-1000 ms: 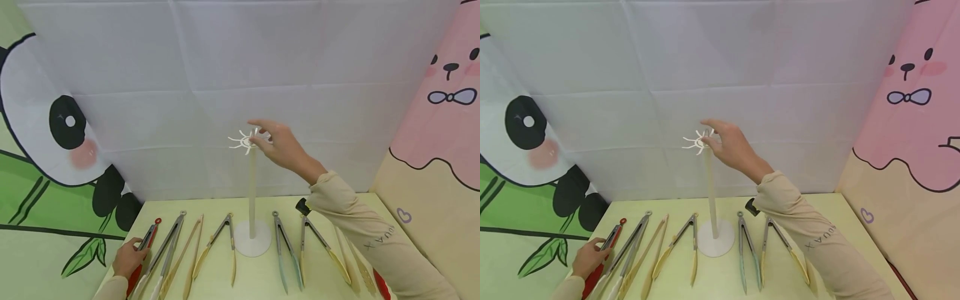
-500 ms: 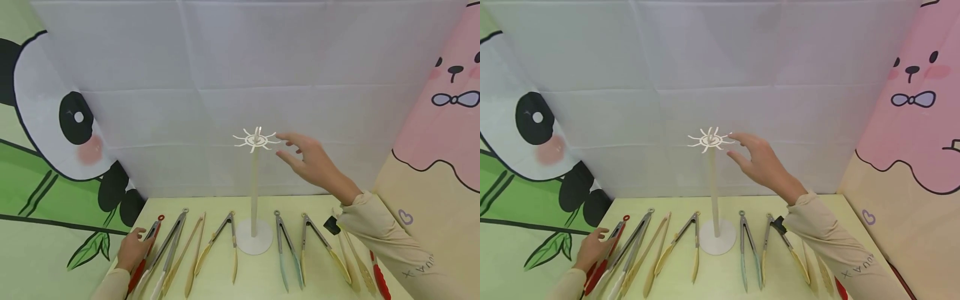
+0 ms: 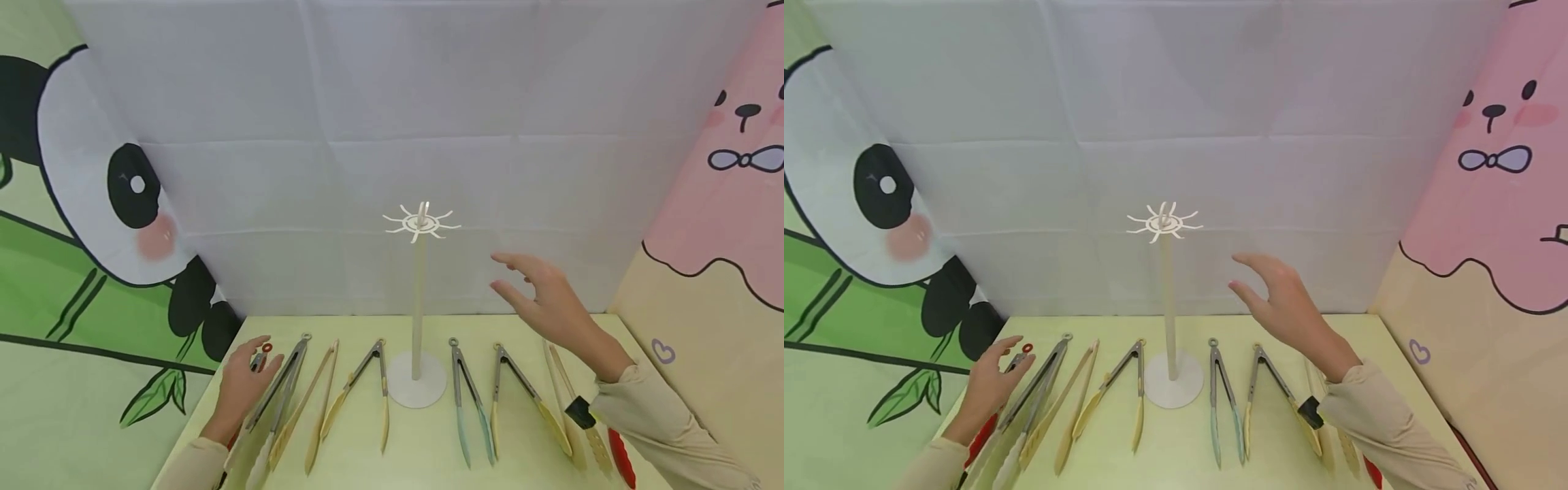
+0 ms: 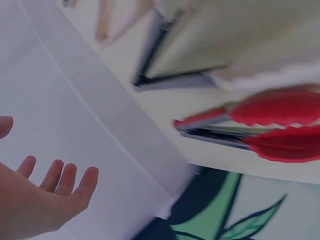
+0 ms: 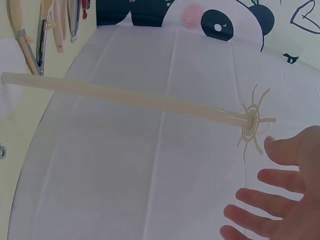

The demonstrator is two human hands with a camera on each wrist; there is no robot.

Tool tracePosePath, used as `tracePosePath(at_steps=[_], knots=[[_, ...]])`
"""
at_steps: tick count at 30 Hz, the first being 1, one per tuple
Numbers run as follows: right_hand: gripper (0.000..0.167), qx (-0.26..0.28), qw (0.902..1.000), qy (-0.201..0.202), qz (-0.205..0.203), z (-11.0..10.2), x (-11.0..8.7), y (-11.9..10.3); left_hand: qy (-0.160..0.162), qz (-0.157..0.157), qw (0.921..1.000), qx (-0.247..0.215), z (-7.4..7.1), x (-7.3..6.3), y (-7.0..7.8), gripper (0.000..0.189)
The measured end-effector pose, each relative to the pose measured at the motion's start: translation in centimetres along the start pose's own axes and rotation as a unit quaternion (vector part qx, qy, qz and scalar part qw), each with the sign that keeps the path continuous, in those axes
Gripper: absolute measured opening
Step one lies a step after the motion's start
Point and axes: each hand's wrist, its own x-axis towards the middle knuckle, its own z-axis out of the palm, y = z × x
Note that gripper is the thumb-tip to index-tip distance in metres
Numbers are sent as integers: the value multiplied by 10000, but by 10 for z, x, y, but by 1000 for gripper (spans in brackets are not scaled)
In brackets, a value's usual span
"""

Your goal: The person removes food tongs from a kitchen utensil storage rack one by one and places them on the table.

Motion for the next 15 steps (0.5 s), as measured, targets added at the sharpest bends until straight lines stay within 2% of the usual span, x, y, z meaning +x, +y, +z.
tracePosePath(at_steps=[7,15], knots=[[48,-192,9996,213,-50,2,-34,1,149,958,9953,-2,12,-16,50,51],[63,-110,9981,-52,600,10,-74,3,231,1535,9871,382,27,-39,92,68]])
